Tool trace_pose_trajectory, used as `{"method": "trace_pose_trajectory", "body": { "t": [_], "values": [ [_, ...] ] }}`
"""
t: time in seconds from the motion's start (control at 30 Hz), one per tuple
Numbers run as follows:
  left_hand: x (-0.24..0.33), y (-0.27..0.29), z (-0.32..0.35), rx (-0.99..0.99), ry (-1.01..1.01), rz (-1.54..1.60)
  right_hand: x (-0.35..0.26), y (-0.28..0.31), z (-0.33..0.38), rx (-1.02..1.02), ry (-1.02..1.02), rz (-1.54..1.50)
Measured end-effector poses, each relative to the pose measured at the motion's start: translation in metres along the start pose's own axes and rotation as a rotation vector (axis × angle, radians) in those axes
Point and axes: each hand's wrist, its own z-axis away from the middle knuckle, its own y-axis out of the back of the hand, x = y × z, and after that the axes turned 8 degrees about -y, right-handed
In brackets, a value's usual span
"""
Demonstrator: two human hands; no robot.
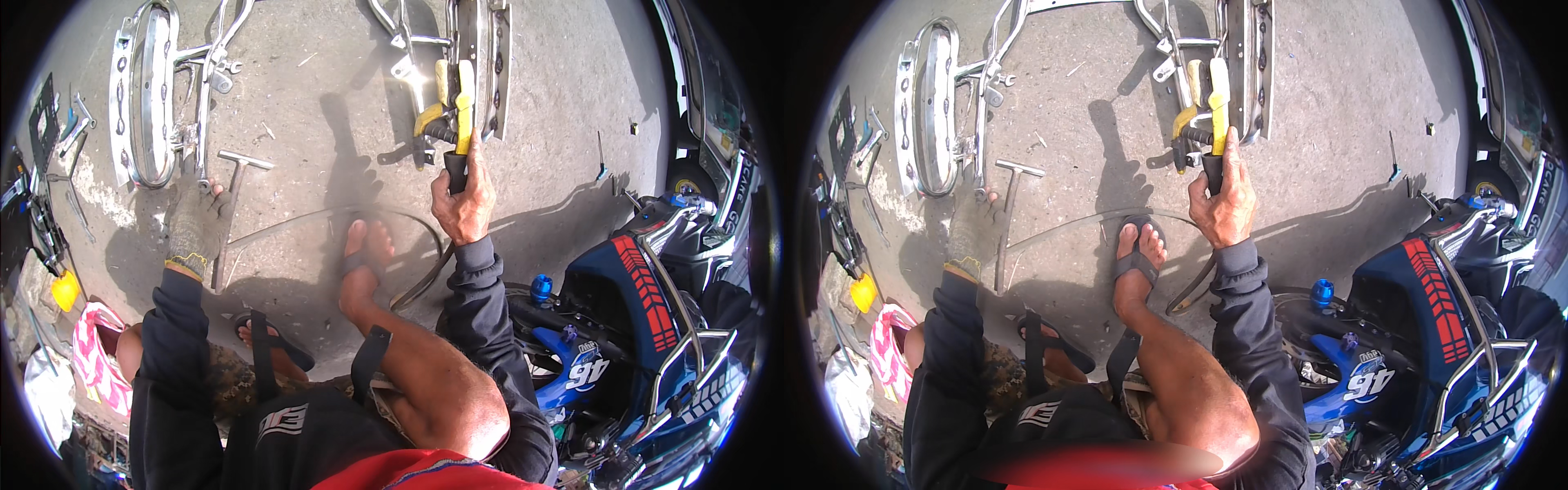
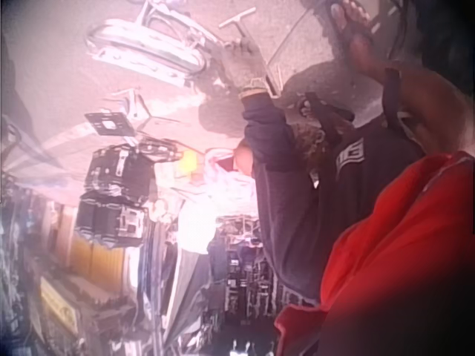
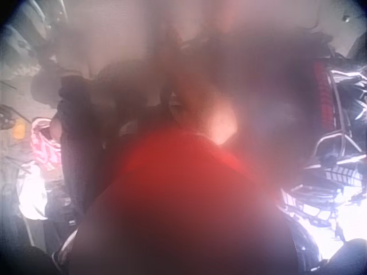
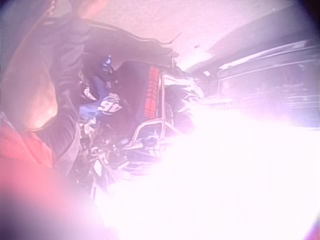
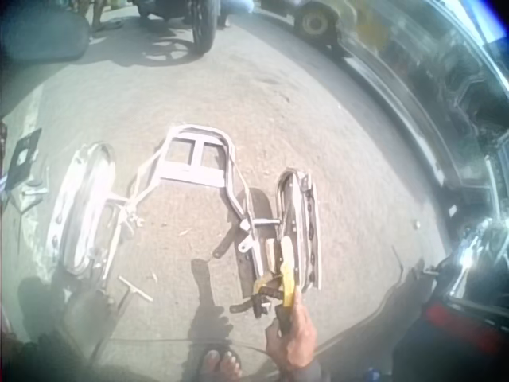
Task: The person welds a metal frame using a handheld welding torch, moving along seams and joints while wearing gloves. The person repositions the frame and continues welding different sections.
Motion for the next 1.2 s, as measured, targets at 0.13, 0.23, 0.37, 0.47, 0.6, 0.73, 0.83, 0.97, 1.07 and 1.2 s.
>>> {"method": "trace_pose_trajectory", "body": {
  "t": [0.13, 0.23, 0.37, 0.47, 0.6, 0.73, 0.83, 0.97, 1.07, 1.2],
  "values": [
    [0.000, -0.001, -0.001, 0.008, -0.011, -0.022, 0.006, -0.005, 0.004, -0.053, -0.085, -0.041],
    [0.000, -0.002, 0.001, 0.000, -0.043, -0.023, 0.010, -0.008, -0.001, -0.041, -0.064, -0.029],
    [0.000, -0.004, 0.001, 0.020, -0.015, -0.002, 0.013, -0.013, -0.004, -0.024, -0.024, -0.022],
    [-0.001, -0.002, -0.002, 0.021, 0.010, 0.006, 0.011, -0.013, 0.000, -0.034, -0.037, -0.050],
    [-0.001, 0.004, -0.005, -0.019, -0.001, 0.016, 0.008, -0.008, 0.003, -0.029, -0.032, -0.062],
    [0.001, 0.002, -0.003, -0.041, 0.006, 0.005, 0.004, -0.005, 0.004, -0.009, -0.017, -0.039],
    [-0.001, -0.004, 0.001, -0.039, -0.075, -0.027, 0.003, -0.006, 0.003, 0.021, -0.010, -0.033],
    [-0.005, -0.012, 0.008, 0.060, -0.064, -0.011, 0.006, -0.008, 0.001, -0.007, -0.051, -0.067],
    [-0.010, -0.017, 0.022, 0.017, 0.017, -0.057, 0.010, -0.009, 0.002, -0.053, -0.116, -0.084],
    [-0.025, -0.040, 0.067, -0.321, 0.132, -0.408, 0.014, -0.011, 0.004, -0.029, -0.085, -0.081]
  ]
}}
